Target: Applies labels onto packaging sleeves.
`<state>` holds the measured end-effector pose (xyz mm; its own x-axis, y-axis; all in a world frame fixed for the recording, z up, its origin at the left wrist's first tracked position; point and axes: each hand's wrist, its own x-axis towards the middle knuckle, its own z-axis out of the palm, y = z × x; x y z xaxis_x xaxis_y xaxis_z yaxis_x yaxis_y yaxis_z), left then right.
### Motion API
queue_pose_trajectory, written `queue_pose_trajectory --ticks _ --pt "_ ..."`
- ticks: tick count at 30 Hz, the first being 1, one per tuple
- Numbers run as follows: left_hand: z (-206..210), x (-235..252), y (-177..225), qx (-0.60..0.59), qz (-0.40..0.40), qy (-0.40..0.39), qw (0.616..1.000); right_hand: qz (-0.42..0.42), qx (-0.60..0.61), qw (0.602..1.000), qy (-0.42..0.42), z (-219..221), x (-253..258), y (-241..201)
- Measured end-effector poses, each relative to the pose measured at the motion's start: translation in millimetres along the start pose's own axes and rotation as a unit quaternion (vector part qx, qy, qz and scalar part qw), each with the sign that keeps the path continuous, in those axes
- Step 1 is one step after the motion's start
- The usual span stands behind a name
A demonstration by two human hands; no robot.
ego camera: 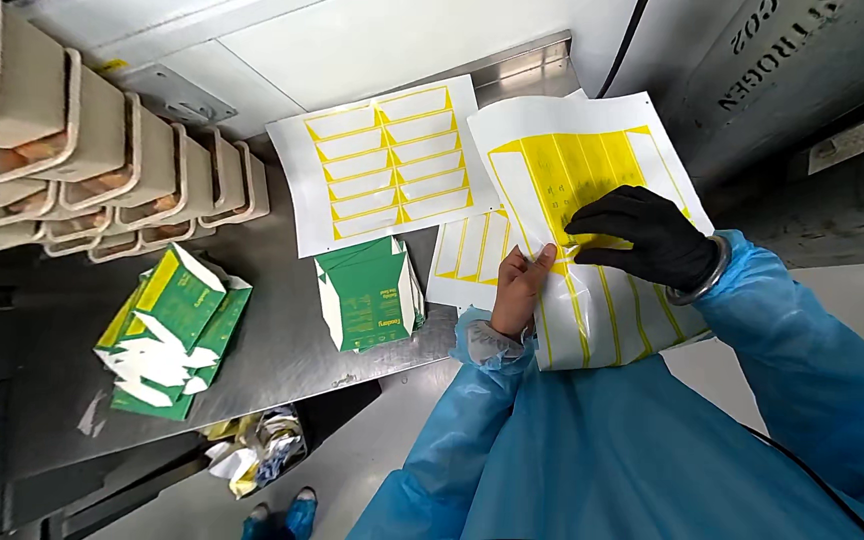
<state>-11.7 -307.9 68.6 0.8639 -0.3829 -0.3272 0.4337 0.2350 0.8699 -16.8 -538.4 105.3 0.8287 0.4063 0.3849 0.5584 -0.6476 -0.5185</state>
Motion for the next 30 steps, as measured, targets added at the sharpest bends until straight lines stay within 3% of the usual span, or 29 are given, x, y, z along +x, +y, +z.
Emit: queue_pose_trajectory --ticks 4,11,20,26,30 --pt "0.7 -2.6 -1.3 0.012 0.016 -0.011 1.0 -0.005 -0.005 1.0 0.012 1.5 -3.4 -4.6" --pt "13.0 -9.2 0.5 0.049 0.033 -0.029 0.998 -0.072 -0.166 0.983 -0.036 7.0 -5.1 -4.3" --pt "8.4 1.0 9.3 0.121 0.003 -0.05 0.991 -0.156 -0.211 0.957 -0.126 -19.1 28.8 -5.5" --pt "6.6 -4.0 8.5 0.126 -0.008 -0.082 0.989 -0.118 -0.178 0.97 -0.113 -41.8 57.6 16.9" --pt "3.9 -12.1 10.2 0.138 -0.023 -0.085 0.987 -0.031 -0.139 0.986 -0.081 -68.0 82.7 48.1"
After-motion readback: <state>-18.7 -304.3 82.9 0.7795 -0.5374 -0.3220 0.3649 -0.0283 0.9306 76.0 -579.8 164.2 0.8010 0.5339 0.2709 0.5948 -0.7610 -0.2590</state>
